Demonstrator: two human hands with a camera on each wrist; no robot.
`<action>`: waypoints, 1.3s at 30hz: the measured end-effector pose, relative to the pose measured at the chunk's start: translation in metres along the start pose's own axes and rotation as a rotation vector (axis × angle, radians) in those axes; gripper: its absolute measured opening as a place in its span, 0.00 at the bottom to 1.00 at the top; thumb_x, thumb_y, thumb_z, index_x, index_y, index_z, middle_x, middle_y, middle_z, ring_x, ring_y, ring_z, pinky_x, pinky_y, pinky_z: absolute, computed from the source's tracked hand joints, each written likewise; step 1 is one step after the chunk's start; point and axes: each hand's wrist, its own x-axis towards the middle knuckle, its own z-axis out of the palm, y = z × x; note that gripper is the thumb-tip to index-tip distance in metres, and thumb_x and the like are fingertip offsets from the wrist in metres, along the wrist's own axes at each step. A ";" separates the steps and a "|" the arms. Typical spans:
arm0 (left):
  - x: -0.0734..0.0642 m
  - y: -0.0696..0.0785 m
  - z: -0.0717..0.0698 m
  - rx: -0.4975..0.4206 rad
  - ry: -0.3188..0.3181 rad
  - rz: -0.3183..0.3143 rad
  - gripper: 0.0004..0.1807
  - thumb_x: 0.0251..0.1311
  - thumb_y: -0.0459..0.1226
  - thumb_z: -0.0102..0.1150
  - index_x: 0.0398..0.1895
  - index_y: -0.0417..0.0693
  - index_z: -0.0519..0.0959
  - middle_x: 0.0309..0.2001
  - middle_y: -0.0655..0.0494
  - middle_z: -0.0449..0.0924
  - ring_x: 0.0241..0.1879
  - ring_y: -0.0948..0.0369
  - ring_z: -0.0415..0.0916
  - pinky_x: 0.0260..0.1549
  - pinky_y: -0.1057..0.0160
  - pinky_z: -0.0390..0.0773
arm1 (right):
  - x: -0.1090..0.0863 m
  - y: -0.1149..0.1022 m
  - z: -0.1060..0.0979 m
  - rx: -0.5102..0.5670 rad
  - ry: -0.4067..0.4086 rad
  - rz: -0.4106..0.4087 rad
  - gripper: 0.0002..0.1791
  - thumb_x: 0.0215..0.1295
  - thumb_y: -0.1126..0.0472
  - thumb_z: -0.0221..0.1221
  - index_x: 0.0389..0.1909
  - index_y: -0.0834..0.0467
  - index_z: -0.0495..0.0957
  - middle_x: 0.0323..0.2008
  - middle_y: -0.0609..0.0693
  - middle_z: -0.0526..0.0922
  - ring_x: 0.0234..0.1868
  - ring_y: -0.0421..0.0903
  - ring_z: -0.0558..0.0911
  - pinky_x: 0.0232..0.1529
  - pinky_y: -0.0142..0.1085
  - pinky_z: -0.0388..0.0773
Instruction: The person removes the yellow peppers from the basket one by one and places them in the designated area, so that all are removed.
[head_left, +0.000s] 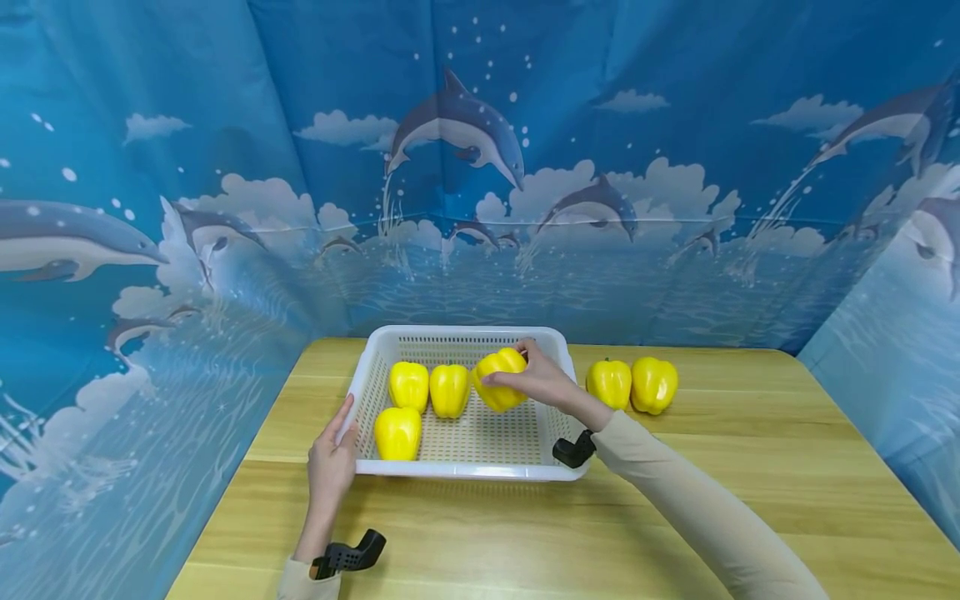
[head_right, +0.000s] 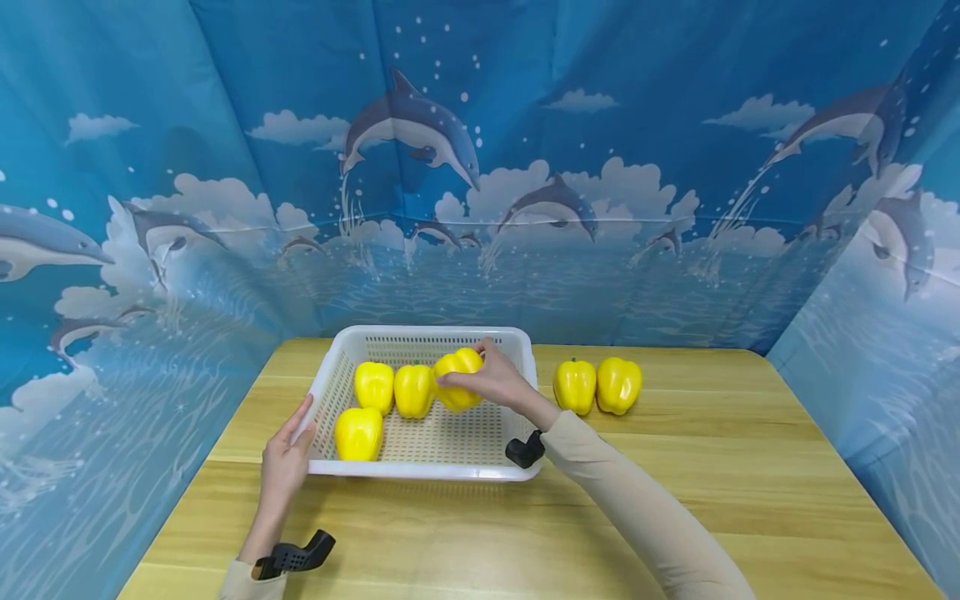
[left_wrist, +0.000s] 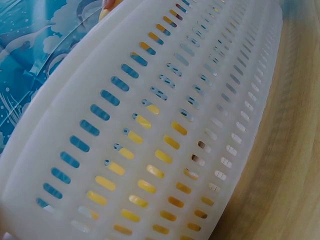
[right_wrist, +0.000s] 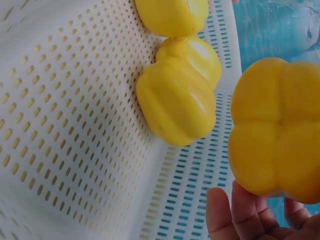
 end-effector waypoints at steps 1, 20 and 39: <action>0.000 0.000 0.000 0.000 0.000 -0.001 0.24 0.70 0.34 0.45 0.69 0.53 0.66 0.67 0.49 0.63 0.67 0.49 0.56 0.62 0.45 0.54 | -0.001 0.001 -0.001 0.010 0.002 -0.004 0.41 0.50 0.42 0.68 0.54 0.59 0.58 0.46 0.58 0.72 0.40 0.51 0.76 0.38 0.41 0.75; 0.000 -0.001 0.000 -0.014 -0.003 -0.005 0.24 0.70 0.34 0.45 0.69 0.53 0.66 0.67 0.50 0.63 0.67 0.50 0.56 0.62 0.46 0.55 | -0.016 0.005 -0.034 0.056 0.114 -0.004 0.45 0.52 0.42 0.67 0.60 0.60 0.53 0.50 0.61 0.68 0.45 0.54 0.75 0.42 0.42 0.75; -0.001 -0.001 0.001 -0.013 0.002 0.004 0.24 0.70 0.34 0.45 0.68 0.53 0.66 0.66 0.49 0.64 0.66 0.49 0.59 0.59 0.46 0.60 | -0.037 0.033 -0.069 0.143 0.361 0.008 0.48 0.57 0.41 0.63 0.65 0.61 0.47 0.59 0.64 0.59 0.51 0.57 0.69 0.47 0.44 0.71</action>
